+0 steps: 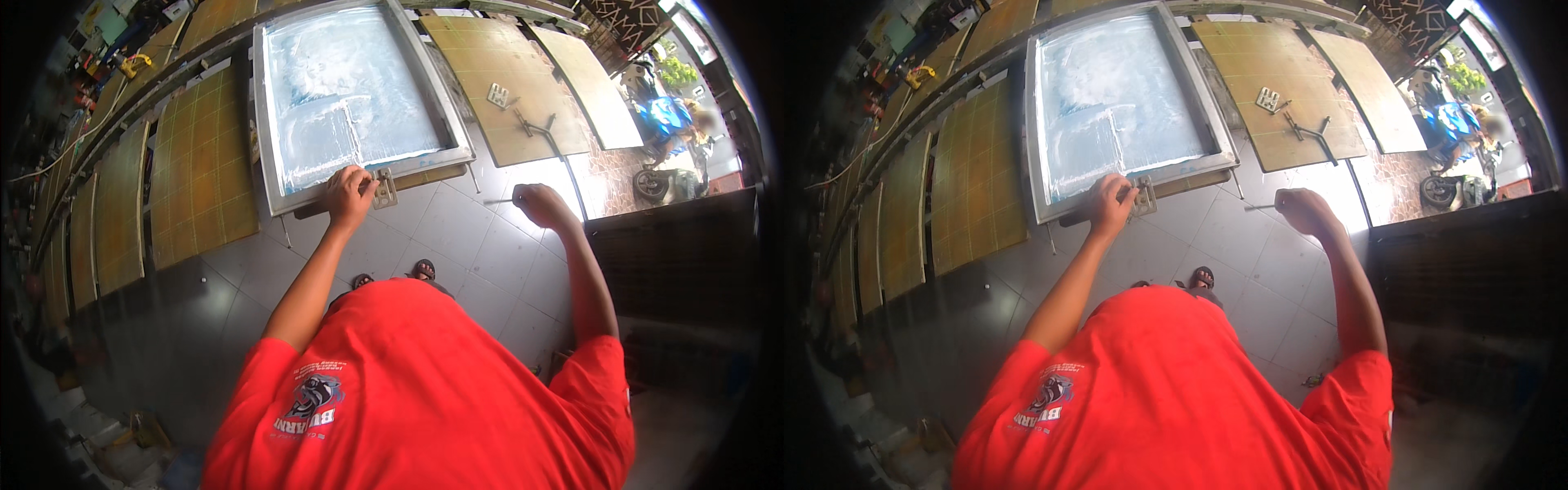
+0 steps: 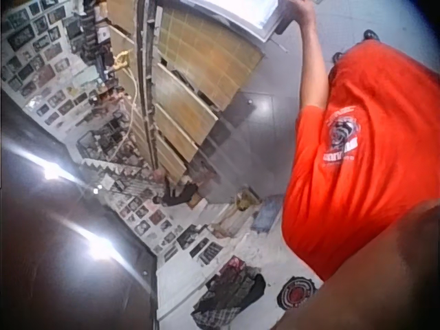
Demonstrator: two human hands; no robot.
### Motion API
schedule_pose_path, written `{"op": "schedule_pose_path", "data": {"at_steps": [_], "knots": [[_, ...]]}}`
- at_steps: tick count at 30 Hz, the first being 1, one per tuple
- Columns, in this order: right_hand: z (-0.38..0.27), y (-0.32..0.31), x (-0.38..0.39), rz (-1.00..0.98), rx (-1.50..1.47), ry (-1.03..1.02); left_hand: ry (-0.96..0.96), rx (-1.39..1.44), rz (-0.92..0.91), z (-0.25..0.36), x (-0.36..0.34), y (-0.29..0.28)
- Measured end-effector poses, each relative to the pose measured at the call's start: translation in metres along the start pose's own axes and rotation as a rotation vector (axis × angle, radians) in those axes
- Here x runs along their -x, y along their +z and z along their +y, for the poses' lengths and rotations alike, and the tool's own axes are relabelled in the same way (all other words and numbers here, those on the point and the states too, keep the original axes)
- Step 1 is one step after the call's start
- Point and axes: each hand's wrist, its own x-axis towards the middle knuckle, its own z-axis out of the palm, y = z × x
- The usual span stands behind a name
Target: The person loosens a bolt on a screen frame using a wrench, replaces the existing screen with a different one from a stack, and then tightens the bolt on the new screen using the wrench.
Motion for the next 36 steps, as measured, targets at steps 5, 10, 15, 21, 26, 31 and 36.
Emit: {"op": "schedule_pose_path", "data": {"at_steps": [5, 10, 15, 21, 26, 31, 36], "knots": [[-0.072, 0.066, -0.029, 0.422, -0.473, 0.103, 0.0, 0.035, -0.009, 0.001, 0.0, 0.001], [-0.172, 0.083, -0.105, 0.398, -0.65, 0.131, 0.022, 0.049, -0.029, -0.009, 0.003, -0.005], [-0.187, 0.096, -0.12, 0.462, -0.496, 0.035, -0.032, 0.083, -0.034, -0.008, 0.001, -0.001], [-0.174, 0.099, -0.123, 0.459, -0.41, -0.066, -0.026, 0.057, -0.037, -0.003, 0.0, -0.004], [-0.166, 0.096, -0.128, 0.45, -0.364, -0.237, 0.01, 0.048, 0.0, -0.001, 0.0, -0.007], [-0.161, 0.083, -0.129, 0.417, -0.499, -0.175, -0.011, 0.044, -0.014, -0.008, 0.002, -0.004], [-0.16, 0.09, -0.133, 0.393, -0.449, -0.25, 0.018, 0.057, -0.039, -0.002, -0.001, -0.006]]}}
